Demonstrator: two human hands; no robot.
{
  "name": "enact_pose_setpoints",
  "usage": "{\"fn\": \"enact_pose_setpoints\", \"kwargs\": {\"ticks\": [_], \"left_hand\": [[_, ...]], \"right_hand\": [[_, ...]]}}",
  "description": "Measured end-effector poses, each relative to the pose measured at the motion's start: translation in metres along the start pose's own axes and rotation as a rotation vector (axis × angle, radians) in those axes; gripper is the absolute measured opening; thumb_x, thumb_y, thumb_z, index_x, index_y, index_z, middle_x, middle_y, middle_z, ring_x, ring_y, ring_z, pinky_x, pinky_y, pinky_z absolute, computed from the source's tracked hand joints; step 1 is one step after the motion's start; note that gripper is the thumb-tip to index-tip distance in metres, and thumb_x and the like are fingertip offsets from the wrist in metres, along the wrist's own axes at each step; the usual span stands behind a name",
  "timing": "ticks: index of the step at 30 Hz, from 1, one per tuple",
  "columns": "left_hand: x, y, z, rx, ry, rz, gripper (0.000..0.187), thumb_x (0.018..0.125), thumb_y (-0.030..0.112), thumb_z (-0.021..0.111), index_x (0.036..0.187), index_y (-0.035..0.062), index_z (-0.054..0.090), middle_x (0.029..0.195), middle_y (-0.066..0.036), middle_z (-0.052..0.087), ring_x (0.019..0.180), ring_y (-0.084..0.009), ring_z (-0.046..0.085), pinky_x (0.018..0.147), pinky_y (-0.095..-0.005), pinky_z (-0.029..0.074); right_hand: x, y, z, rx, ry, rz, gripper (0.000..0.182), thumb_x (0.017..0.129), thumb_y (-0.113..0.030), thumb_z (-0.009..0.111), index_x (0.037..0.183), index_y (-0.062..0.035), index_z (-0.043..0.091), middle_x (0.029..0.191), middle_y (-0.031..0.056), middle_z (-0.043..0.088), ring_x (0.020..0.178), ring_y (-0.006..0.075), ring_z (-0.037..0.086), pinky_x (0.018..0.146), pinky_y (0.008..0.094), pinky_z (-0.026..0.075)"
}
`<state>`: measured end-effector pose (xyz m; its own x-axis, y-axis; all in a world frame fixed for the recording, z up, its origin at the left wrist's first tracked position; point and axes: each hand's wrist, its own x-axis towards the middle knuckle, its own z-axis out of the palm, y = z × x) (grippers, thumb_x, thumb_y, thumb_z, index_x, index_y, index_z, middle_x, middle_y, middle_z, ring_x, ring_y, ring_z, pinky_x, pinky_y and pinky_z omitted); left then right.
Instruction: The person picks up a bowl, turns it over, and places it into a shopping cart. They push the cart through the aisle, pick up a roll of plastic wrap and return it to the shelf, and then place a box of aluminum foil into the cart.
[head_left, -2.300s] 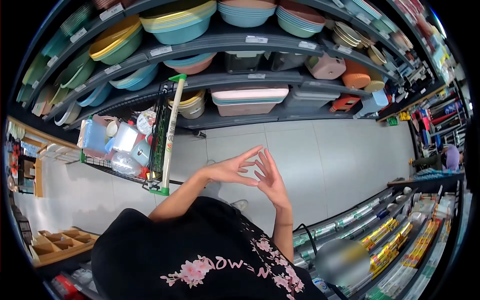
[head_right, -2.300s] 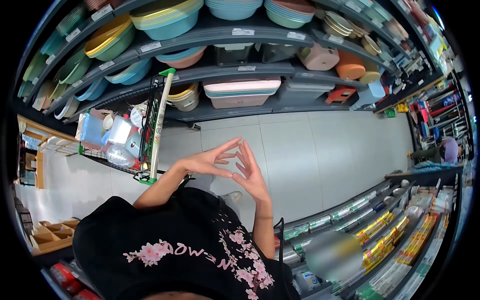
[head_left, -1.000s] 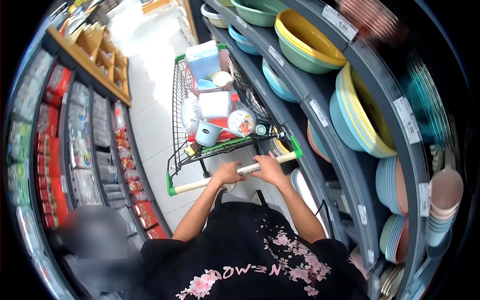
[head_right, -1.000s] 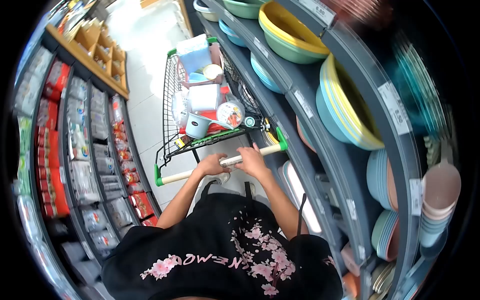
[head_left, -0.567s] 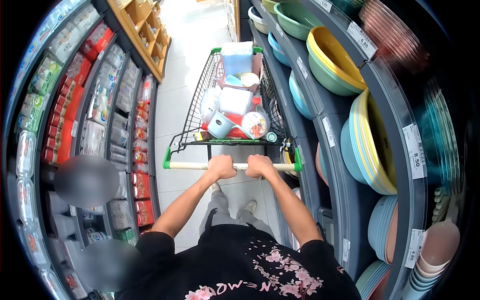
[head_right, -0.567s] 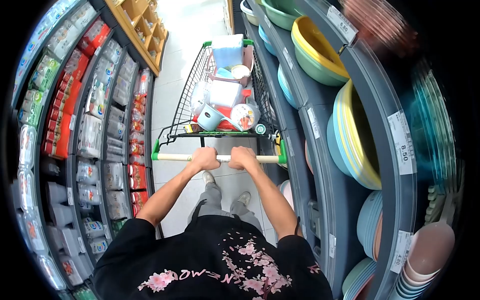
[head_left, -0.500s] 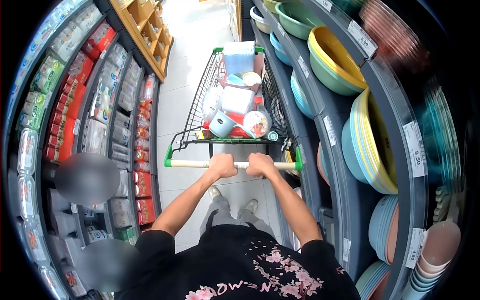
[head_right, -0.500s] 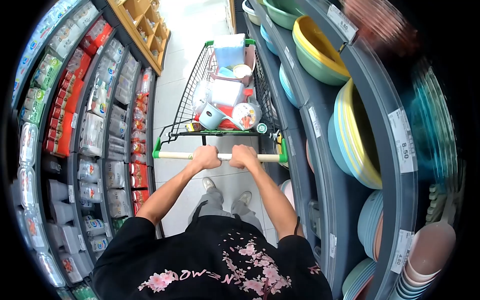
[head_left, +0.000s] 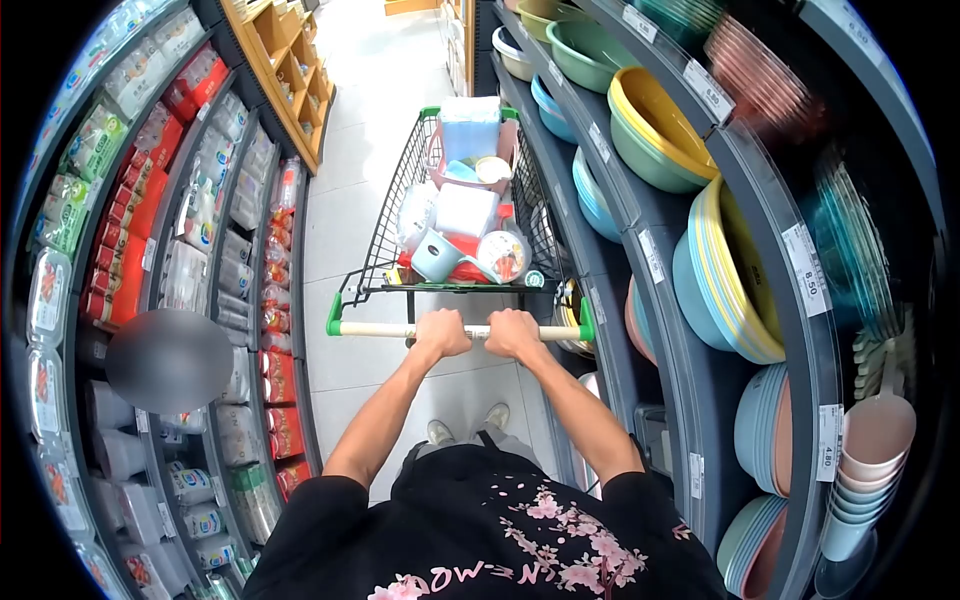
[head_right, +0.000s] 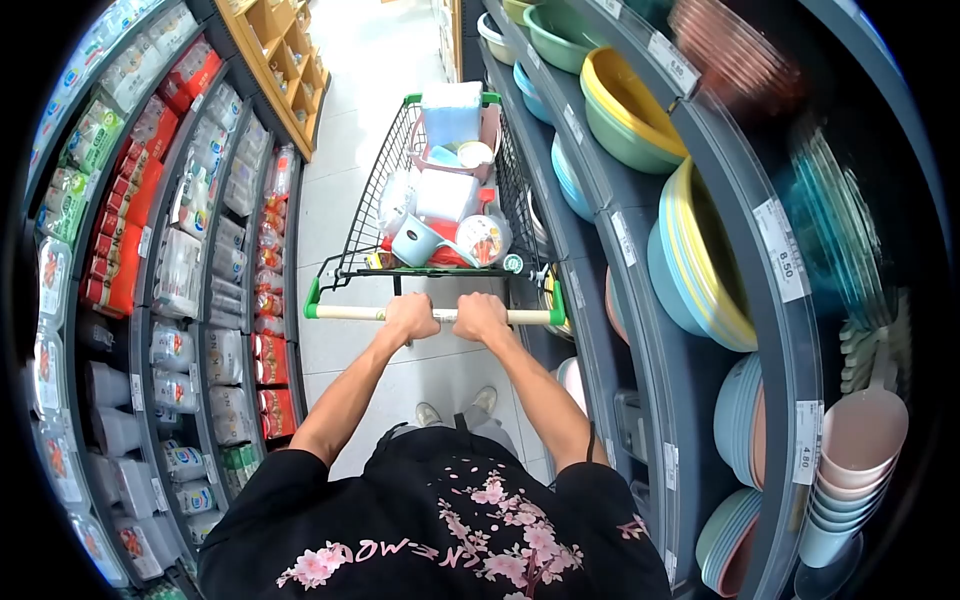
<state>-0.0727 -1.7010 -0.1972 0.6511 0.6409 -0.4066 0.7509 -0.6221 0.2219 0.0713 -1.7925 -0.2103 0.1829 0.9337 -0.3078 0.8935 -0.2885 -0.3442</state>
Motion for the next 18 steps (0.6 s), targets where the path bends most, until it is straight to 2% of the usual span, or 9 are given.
{"fn": "enact_pose_setpoints", "kwargs": {"ticks": [3,5,10,12,15,18], "left_hand": [[-0.011,-0.012,0.001,-0.007,0.002,0.002,0.026,0.068,0.023,0.065,0.079,0.0026,0.075,0.081,-0.020,0.072,0.077,-0.0363,0.071,0.075,-0.0430,0.057],[-0.018,-0.020,0.003,-0.010,0.014,0.012,0.025,0.068,0.023,0.065,0.079,0.0027,0.075,0.081,-0.020,0.072,0.077,-0.0362,0.071,0.075,-0.0429,0.057],[-0.034,-0.043,0.005,-0.016,0.029,0.018,0.025,0.068,0.023,0.065,0.078,0.0027,0.075,0.080,-0.020,0.072,0.076,-0.0357,0.071,0.074,-0.0422,0.057],[-0.035,-0.052,0.008,-0.006,0.073,0.057,0.025,0.066,0.024,0.063,0.076,0.0037,0.074,0.075,-0.020,0.070,0.072,-0.0358,0.070,0.069,-0.0433,0.057],[-0.035,-0.058,0.006,0.027,0.050,0.048,0.026,0.067,0.024,0.065,0.078,0.0025,0.074,0.079,-0.019,0.072,0.075,-0.0342,0.071,0.072,-0.0415,0.058],[-0.036,-0.072,0.003,0.019,0.070,0.060,0.026,0.067,0.024,0.065,0.079,0.0028,0.075,0.079,-0.020,0.071,0.075,-0.0340,0.072,0.072,-0.0412,0.058]], "right_hand": [[-0.003,-0.015,0.006,-0.015,-0.018,-0.001,0.027,0.066,-0.017,0.061,0.087,-0.0069,0.075,0.083,0.0224,0.070,0.083,0.0373,0.070,0.080,0.0443,0.055],[-0.006,-0.027,0.008,-0.025,-0.005,-0.002,0.024,0.068,-0.019,0.065,0.082,-0.0022,0.074,0.083,0.0223,0.071,0.082,0.0363,0.071,0.078,0.0431,0.056],[-0.008,-0.049,0.016,-0.028,0.006,-0.012,0.024,0.068,-0.019,0.064,0.083,-0.0041,0.075,0.082,0.0221,0.071,0.082,0.0365,0.071,0.078,0.0434,0.056],[-0.008,-0.057,0.017,-0.031,0.008,-0.019,0.024,0.068,-0.019,0.064,0.083,-0.0049,0.075,0.082,0.0220,0.071,0.082,0.0365,0.071,0.078,0.0436,0.056],[-0.003,-0.063,0.020,-0.033,0.044,-0.029,0.024,0.067,-0.019,0.064,0.084,-0.0057,0.075,0.082,0.0218,0.071,0.081,0.0364,0.071,0.078,0.0437,0.056],[0.006,-0.072,0.023,-0.047,0.043,0.013,0.031,0.066,-0.021,0.064,0.092,-0.0088,0.076,0.083,0.0208,0.071,0.083,0.0362,0.070,0.080,0.0442,0.055]]}}
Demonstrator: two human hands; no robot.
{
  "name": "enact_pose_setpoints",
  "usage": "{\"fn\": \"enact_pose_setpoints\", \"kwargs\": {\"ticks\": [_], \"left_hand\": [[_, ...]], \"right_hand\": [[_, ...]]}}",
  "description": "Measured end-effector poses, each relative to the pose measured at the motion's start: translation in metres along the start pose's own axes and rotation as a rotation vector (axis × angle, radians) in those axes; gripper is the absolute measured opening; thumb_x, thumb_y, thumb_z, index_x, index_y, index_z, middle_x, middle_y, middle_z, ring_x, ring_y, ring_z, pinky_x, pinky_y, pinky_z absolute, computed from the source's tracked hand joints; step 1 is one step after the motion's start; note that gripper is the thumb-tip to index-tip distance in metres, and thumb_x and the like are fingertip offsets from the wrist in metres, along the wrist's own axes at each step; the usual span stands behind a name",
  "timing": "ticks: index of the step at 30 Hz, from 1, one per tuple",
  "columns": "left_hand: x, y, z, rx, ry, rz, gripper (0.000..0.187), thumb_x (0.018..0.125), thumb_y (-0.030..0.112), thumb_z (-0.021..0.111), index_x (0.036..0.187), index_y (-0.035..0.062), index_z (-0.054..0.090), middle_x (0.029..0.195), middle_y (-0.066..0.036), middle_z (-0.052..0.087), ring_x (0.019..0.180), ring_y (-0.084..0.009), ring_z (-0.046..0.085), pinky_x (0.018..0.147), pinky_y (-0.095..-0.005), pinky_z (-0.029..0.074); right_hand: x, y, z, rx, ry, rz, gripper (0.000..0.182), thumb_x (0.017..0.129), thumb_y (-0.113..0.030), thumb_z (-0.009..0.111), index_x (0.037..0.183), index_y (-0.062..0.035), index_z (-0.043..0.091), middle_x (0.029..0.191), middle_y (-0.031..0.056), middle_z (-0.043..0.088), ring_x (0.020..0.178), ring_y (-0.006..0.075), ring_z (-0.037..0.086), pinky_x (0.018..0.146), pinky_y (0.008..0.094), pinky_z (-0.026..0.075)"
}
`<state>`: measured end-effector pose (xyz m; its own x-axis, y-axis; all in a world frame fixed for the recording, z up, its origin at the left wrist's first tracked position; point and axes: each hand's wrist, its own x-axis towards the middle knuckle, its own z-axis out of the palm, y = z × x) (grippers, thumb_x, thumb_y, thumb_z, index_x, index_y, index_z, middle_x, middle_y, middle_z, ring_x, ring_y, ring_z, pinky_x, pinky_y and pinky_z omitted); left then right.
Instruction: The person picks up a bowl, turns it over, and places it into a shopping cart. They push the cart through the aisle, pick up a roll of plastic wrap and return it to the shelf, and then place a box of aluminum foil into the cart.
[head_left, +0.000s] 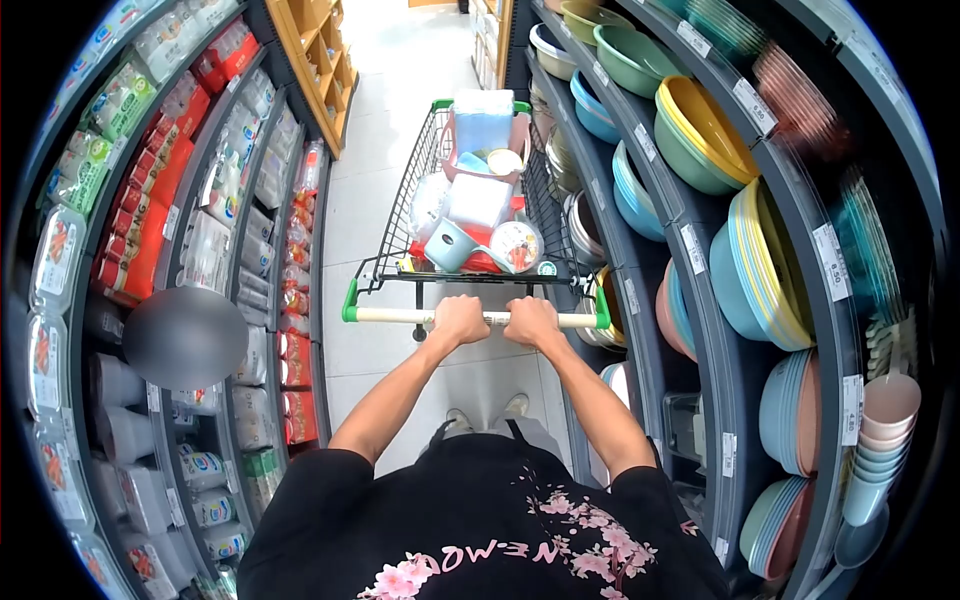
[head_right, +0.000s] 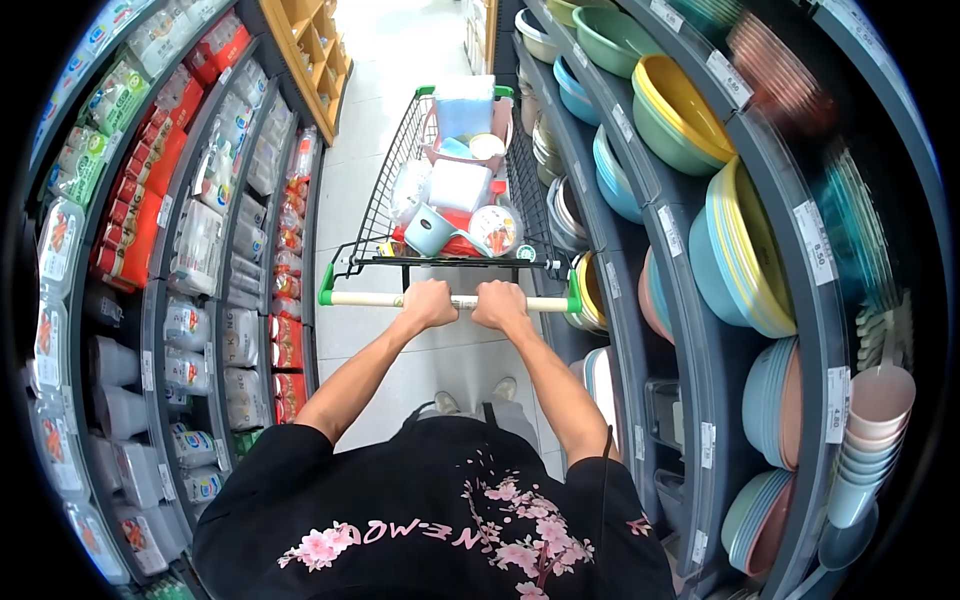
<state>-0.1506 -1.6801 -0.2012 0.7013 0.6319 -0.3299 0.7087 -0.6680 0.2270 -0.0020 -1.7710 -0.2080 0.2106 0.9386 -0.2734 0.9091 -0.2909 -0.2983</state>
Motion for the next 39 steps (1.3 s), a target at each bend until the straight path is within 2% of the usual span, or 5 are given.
{"fn": "enact_pose_setpoints", "kwargs": {"ticks": [15,17,27,34,39], "left_hand": [[0.032,-0.043,-0.026,-0.037,0.021,-0.035,0.029,0.068,0.026,0.066,0.083,0.0032,0.075,0.084,-0.018,0.073,0.080,-0.0318,0.072,0.073,-0.0400,0.058],[0.038,-0.050,-0.032,-0.066,0.069,-0.050,0.027,0.067,0.025,0.065,0.077,0.0013,0.074,0.079,-0.022,0.071,0.075,-0.0343,0.072,0.071,-0.0418,0.058],[0.092,-0.091,-0.070,0.001,-0.066,-0.109,0.032,0.067,0.025,0.064,0.086,0.0019,0.075,0.087,-0.020,0.072,0.083,-0.0345,0.072,0.079,-0.0415,0.058],[0.151,-0.119,-0.084,0.035,0.029,-0.163,0.027,0.066,0.025,0.062,0.082,0.0081,0.075,0.082,-0.019,0.071,0.081,-0.0346,0.071,0.076,-0.0431,0.057],[0.178,-0.149,-0.103,0.059,0.074,-0.146,0.026,0.067,0.027,0.061,0.079,0.0075,0.074,0.081,-0.019,0.071,0.080,-0.0338,0.071,0.075,-0.0431,0.057]], "right_hand": [[0.061,-0.025,-0.020,-0.060,-0.015,-0.091,0.029,0.068,-0.018,0.063,0.092,-0.0101,0.076,0.085,0.0217,0.070,0.084,0.0375,0.069,0.081,0.0452,0.054],[0.074,-0.027,-0.022,-0.071,-0.040,-0.095,0.028,0.068,-0.018,0.063,0.091,-0.0098,0.076,0.084,0.0218,0.070,0.084,0.0379,0.069,0.080,0.0450,0.054],[0.152,-0.041,-0.042,-0.038,-0.026,-0.135,0.025,0.068,-0.019,0.064,0.087,-0.0069,0.075,0.086,0.0208,0.071,0.083,0.0369,0.070,0.079,0.0435,0.056],[0.216,-0.039,-0.071,-0.040,-0.019,-0.180,0.026,0.069,-0.020,0.064,0.086,-0.0030,0.074,0.089,0.0206,0.072,0.086,0.0354,0.071,0.079,0.0418,0.057],[0.261,-0.055,-0.089,-0.066,-0.046,-0.169,0.027,0.071,-0.020,0.064,0.088,-0.0028,0.074,0.092,0.0202,0.072,0.089,0.0346,0.071,0.080,0.0413,0.057]]}}
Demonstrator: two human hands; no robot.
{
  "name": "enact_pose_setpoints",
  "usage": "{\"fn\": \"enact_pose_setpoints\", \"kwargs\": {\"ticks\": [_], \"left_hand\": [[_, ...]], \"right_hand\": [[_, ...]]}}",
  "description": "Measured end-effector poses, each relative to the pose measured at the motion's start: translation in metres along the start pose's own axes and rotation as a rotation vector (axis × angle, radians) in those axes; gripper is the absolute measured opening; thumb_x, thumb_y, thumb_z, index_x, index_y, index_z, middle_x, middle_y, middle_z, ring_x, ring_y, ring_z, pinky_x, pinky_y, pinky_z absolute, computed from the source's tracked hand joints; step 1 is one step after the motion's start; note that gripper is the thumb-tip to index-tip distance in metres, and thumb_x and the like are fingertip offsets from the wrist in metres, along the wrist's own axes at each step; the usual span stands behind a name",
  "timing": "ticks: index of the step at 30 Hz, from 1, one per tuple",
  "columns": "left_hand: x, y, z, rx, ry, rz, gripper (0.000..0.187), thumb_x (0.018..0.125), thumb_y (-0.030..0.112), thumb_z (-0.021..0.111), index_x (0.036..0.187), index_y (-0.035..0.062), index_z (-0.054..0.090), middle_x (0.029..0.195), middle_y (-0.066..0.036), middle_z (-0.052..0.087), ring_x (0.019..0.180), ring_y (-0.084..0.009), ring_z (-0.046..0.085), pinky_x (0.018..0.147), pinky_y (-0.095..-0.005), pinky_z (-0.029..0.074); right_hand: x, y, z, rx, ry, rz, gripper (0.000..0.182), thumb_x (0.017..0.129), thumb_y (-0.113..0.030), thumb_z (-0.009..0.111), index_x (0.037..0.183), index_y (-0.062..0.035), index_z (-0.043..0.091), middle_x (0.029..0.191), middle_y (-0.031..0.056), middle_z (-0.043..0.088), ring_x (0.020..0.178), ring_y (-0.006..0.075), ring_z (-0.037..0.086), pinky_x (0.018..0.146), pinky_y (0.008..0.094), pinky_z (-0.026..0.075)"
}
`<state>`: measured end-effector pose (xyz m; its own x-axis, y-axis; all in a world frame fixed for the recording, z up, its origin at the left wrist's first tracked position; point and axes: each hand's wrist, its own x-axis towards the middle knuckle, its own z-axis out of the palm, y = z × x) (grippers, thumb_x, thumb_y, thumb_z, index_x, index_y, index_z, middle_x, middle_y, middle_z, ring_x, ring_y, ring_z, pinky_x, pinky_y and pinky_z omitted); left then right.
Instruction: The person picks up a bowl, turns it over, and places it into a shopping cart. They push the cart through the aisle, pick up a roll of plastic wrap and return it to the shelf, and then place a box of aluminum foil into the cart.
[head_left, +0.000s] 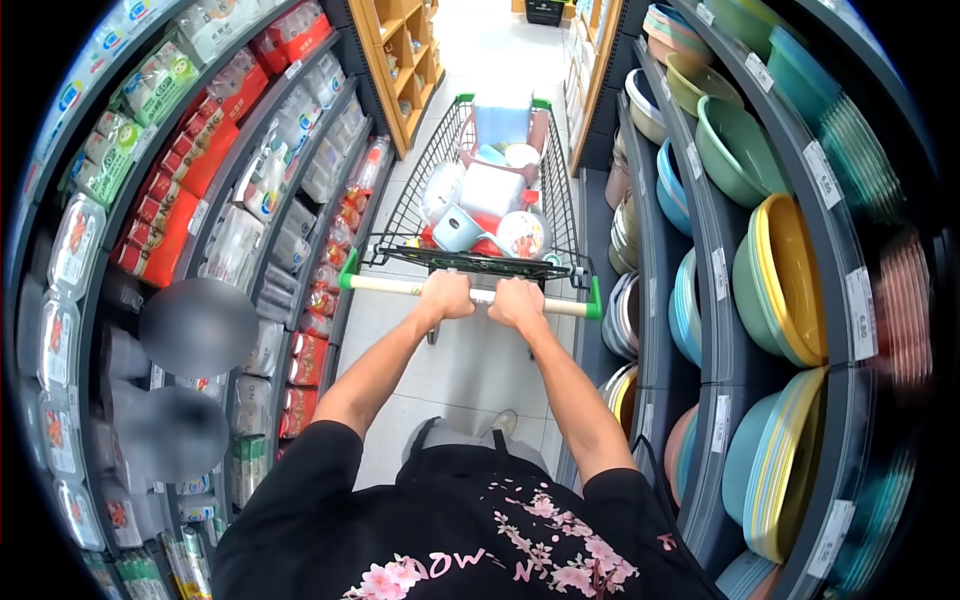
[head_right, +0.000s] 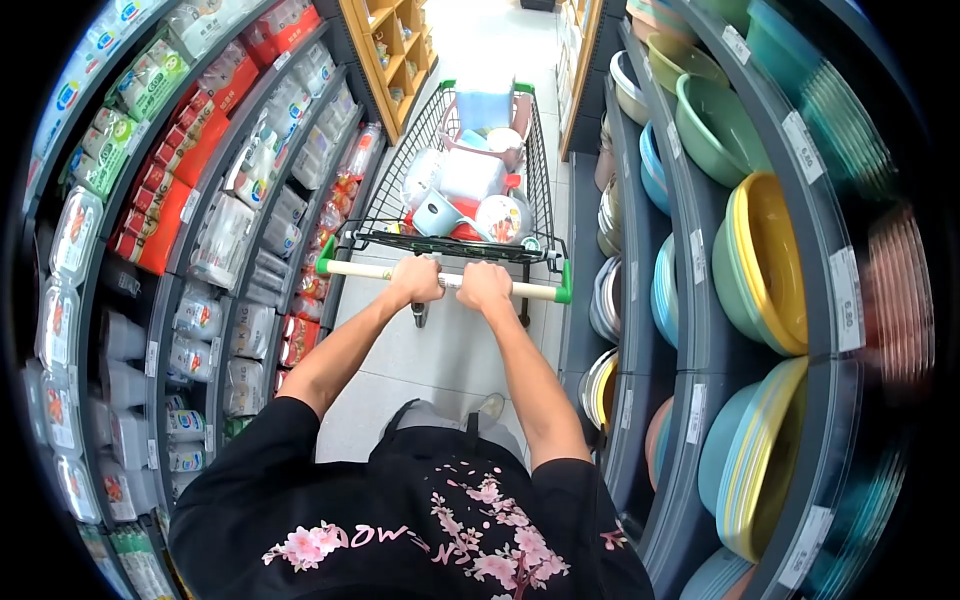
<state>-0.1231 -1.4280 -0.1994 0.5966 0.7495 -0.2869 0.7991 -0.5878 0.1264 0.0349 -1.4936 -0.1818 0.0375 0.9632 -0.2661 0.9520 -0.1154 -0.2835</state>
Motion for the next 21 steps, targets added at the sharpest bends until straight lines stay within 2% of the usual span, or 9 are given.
{"fn": "enact_pose_setpoints", "kwargs": {"ticks": [4,6,8,10,21], "left_hand": [[0.034,0.000,-0.001,0.012,0.072,-0.025,0.026,0.067,0.027,0.062,0.079,0.0075,0.074,0.081,-0.019,0.071,0.079,-0.0340,0.070,0.074,-0.0437,0.057],[0.051,-0.006,-0.007,0.022,0.065,-0.031,0.026,0.067,0.028,0.062,0.078,0.0074,0.073,0.081,-0.019,0.071,0.078,-0.0341,0.070,0.074,-0.0438,0.057],[0.056,-0.037,-0.023,-0.005,0.067,-0.008,0.026,0.067,0.028,0.062,0.078,0.0076,0.073,0.080,-0.019,0.071,0.078,-0.0341,0.070,0.073,-0.0440,0.057],[0.070,-0.043,-0.031,-0.010,0.078,-0.027,0.028,0.067,0.028,0.062,0.078,0.0052,0.075,0.082,-0.019,0.072,0.078,-0.0345,0.071,0.075,-0.0419,0.057],[0.163,-0.098,-0.063,-0.042,0.107,-0.014,0.026,0.067,0.029,0.066,0.076,0.0065,0.075,0.079,-0.019,0.072,0.074,-0.0327,0.072,0.072,-0.0413,0.057]], "right_hand": [[0.033,0.021,-0.006,-0.011,-0.040,-0.024,0.026,0.070,-0.019,0.065,0.088,-0.0033,0.074,0.091,0.0188,0.073,0.088,0.0330,0.071,0.080,0.0402,0.057],[0.052,0.026,-0.009,0.006,-0.003,-0.040,0.025,0.067,-0.019,0.063,0.082,-0.0024,0.074,0.085,0.0209,0.072,0.082,0.0352,0.071,0.078,0.0415,0.057],[0.076,-0.001,-0.021,-0.018,-0.022,-0.023,0.026,0.068,-0.019,0.063,0.083,-0.0026,0.074,0.086,0.0208,0.072,0.082,0.0349,0.071,0.078,0.0415,0.057],[0.091,0.001,-0.025,-0.023,-0.037,-0.028,0.026,0.068,-0.019,0.063,0.084,-0.0027,0.074,0.086,0.0206,0.072,0.083,0.0346,0.071,0.078,0.0414,0.057],[0.203,0.002,-0.059,-0.050,-0.036,-0.021,0.026,0.068,-0.021,0.063,0.083,-0.0038,0.074,0.085,0.0197,0.072,0.083,0.0342,0.071,0.077,0.0415,0.057]]}}
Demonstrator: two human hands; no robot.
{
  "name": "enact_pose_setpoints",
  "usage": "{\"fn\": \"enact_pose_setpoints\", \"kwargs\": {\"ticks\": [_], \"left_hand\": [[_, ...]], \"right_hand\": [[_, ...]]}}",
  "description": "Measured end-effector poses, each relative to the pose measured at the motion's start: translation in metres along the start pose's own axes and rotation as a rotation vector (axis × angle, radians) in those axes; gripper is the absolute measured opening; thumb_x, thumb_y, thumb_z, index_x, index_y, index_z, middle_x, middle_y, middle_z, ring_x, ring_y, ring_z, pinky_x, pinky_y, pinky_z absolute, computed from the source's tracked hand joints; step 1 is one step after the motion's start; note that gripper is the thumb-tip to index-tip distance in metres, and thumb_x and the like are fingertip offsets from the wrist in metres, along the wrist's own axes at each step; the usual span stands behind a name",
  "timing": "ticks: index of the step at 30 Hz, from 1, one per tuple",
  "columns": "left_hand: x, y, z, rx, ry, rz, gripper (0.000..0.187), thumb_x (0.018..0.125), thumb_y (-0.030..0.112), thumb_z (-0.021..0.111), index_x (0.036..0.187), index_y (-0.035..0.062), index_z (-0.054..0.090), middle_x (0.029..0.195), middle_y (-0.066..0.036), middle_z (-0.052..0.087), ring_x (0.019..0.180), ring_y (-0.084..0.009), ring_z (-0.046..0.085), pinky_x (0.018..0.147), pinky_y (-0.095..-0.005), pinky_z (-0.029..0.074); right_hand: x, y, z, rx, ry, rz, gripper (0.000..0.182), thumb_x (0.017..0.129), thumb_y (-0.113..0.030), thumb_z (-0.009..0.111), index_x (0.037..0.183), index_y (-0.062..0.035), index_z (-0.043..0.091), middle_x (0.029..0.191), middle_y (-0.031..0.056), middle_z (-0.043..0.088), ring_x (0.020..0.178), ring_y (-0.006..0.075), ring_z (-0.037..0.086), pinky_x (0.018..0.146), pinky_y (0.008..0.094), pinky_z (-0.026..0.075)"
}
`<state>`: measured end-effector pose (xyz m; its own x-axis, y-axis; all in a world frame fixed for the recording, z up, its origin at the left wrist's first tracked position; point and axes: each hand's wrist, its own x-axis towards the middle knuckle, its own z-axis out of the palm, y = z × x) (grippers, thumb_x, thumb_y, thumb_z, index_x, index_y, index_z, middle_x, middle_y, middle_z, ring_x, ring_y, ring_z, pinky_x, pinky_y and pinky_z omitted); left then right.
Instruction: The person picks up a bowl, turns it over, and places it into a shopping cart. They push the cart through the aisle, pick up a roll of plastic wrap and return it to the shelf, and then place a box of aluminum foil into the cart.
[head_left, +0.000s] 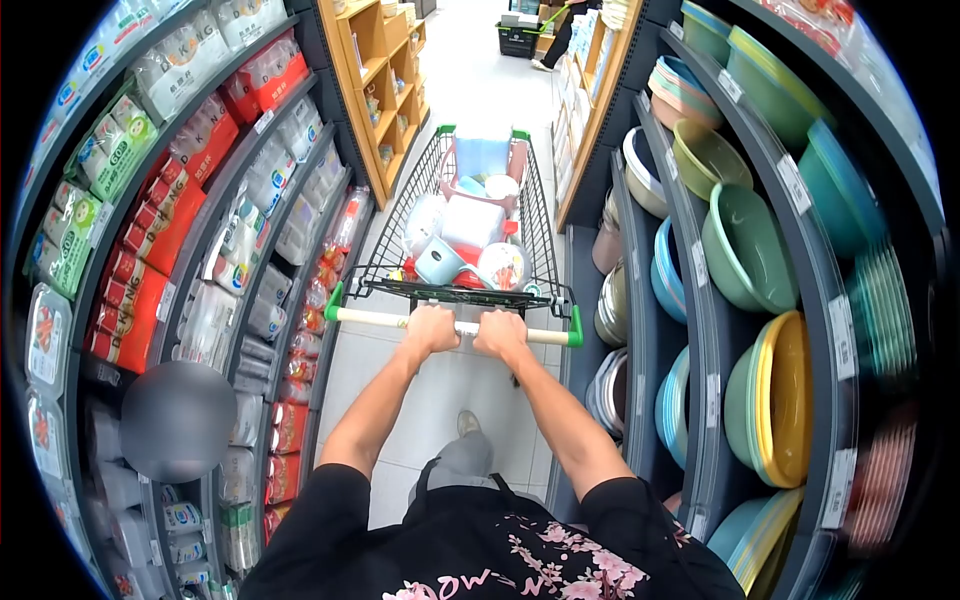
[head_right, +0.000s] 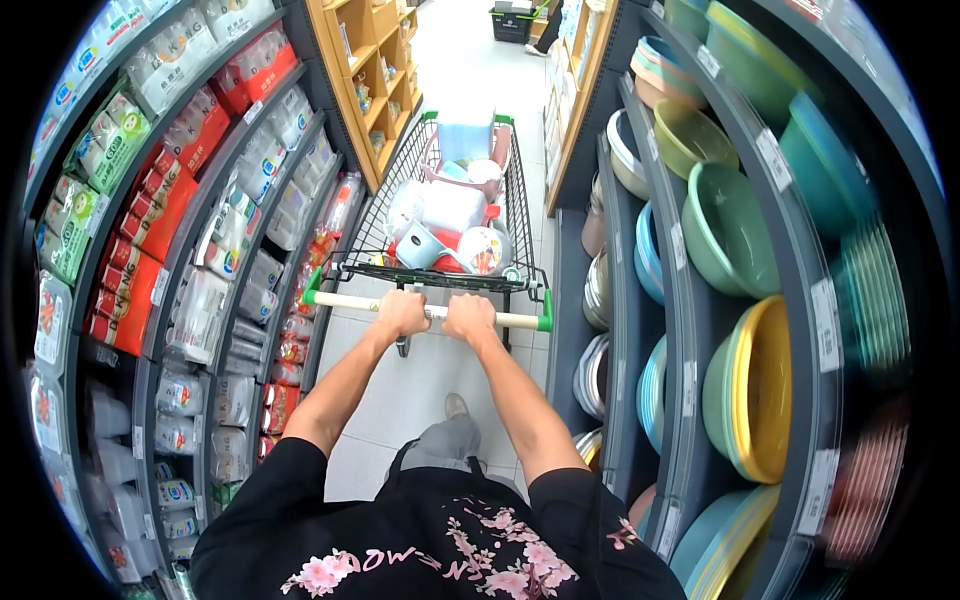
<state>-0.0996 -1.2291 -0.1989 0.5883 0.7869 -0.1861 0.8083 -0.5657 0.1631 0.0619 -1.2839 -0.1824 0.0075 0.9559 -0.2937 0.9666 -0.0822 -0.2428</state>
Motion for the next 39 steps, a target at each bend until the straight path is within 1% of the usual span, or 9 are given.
{"fn": "enact_pose_setpoints", "kwargs": {"ticks": [8,12,14,19,21,25,31,32,39], "left_hand": [[0.066,-0.032,-0.017,-0.026,0.002,0.006,0.026,0.067,0.029,0.067,0.076,0.0067,0.075,0.080,-0.018,0.072,0.076,-0.0320,0.072,0.073,-0.0417,0.058],[0.092,-0.045,-0.031,-0.048,-0.009,0.006,0.027,0.067,0.030,0.066,0.077,0.0062,0.076,0.080,-0.018,0.072,0.075,-0.0319,0.072,0.073,-0.0413,0.058],[0.102,-0.056,-0.040,-0.060,-0.024,0.001,0.027,0.068,0.029,0.066,0.078,0.0060,0.076,0.081,-0.018,0.072,0.077,-0.0320,0.072,0.074,-0.0409,0.057],[0.127,-0.061,-0.046,-0.049,-0.045,-0.025,0.027,0.069,0.028,0.065,0.080,0.0063,0.076,0.086,-0.019,0.073,0.081,-0.0311,0.072,0.077,-0.0403,0.057],[0.138,-0.065,-0.042,-0.082,0.066,0.007,0.026,0.066,0.027,0.064,0.074,0.0047,0.075,0.079,-0.020,0.072,0.074,-0.0335,0.072,0.072,-0.0423,0.058],[0.152,-0.068,-0.045,-0.099,0.057,-0.011,0.025,0.065,0.026,0.064,0.074,0.0049,0.075,0.080,-0.020,0.072,0.075,-0.0336,0.072,0.072,-0.0423,0.058],[0.172,-0.071,-0.047,-0.083,0.092,-0.031,0.023,0.064,0.024,0.063,0.071,0.0052,0.074,0.078,-0.021,0.071,0.071,-0.0351,0.071,0.068,-0.0435,0.058],[0.176,-0.069,-0.049,-0.080,0.012,-0.079,0.023,0.066,0.025,0.066,0.077,0.0068,0.075,0.083,-0.019,0.072,0.078,-0.0327,0.072,0.074,-0.0425,0.057],[0.197,-0.075,-0.052,-0.091,0.024,-0.136,0.025,0.064,0.025,0.065,0.078,0.0067,0.075,0.083,-0.019,0.072,0.077,-0.0336,0.072,0.074,-0.0430,0.057]], "right_hand": [[0.076,0.013,-0.013,-0.039,0.065,-0.032,0.025,0.067,-0.023,0.066,0.085,-0.0081,0.074,0.084,0.0196,0.071,0.081,0.0346,0.071,0.077,0.0431,0.057],[0.104,0.011,-0.030,-0.075,0.032,-0.030,0.026,0.068,-0.023,0.065,0.087,-0.0085,0.075,0.083,0.0192,0.072,0.081,0.0350,0.071,0.077,0.0430,0.057],[0.118,0.005,-0.039,-0.100,0.000,-0.016,0.027,0.071,-0.026,0.066,0.086,-0.0054,0.075,0.088,0.0180,0.073,0.084,0.0329,0.072,0.077,0.0419,0.057],[0.144,0.013,-0.044,-0.104,0.009,-0.017,0.027,0.072,-0.027,0.066,0.086,-0.0060,0.075,0.088,0.0175,0.073,0.083,0.0324,0.072,0.077,0.0423,0.057],[0.154,0.017,-0.048,-0.094,0.040,-0.044,0.026,0.072,-0.027,0.065,0.085,-0.0061,0.075,0.087,0.0176,0.073,0.083,0.0328,0.072,0.077,0.0423,0.057],[0.167,0.021,-0.055,-0.103,0.048,-0.069,0.026,0.072,-0.025,0.064,0.085,-0.0060,0.075,0.087,0.0185,0.072,0.083,0.0330,0.072,0.076,0.0425,0.058],[0.189,0.031,-0.062,-0.125,0.075,-0.129,0.027,0.072,-0.025,0.061,0.083,-0.0052,0.075,0.084,0.0202,0.072,0.078,0.0349,0.072,0.073,0.0431,0.057],[0.193,0.033,-0.063,-0.125,0.066,-0.136,0.026,0.072,-0.024,0.062,0.083,-0.0047,0.075,0.085,0.0206,0.072,0.079,0.0354,0.072,0.073,0.0432,0.057],[0.222,0.041,-0.075,-0.092,0.032,-0.174,0.027,0.071,-0.023,0.064,0.084,-0.0013,0.074,0.083,0.0230,0.071,0.079,0.0383,0.071,0.075,0.0440,0.057]]}}
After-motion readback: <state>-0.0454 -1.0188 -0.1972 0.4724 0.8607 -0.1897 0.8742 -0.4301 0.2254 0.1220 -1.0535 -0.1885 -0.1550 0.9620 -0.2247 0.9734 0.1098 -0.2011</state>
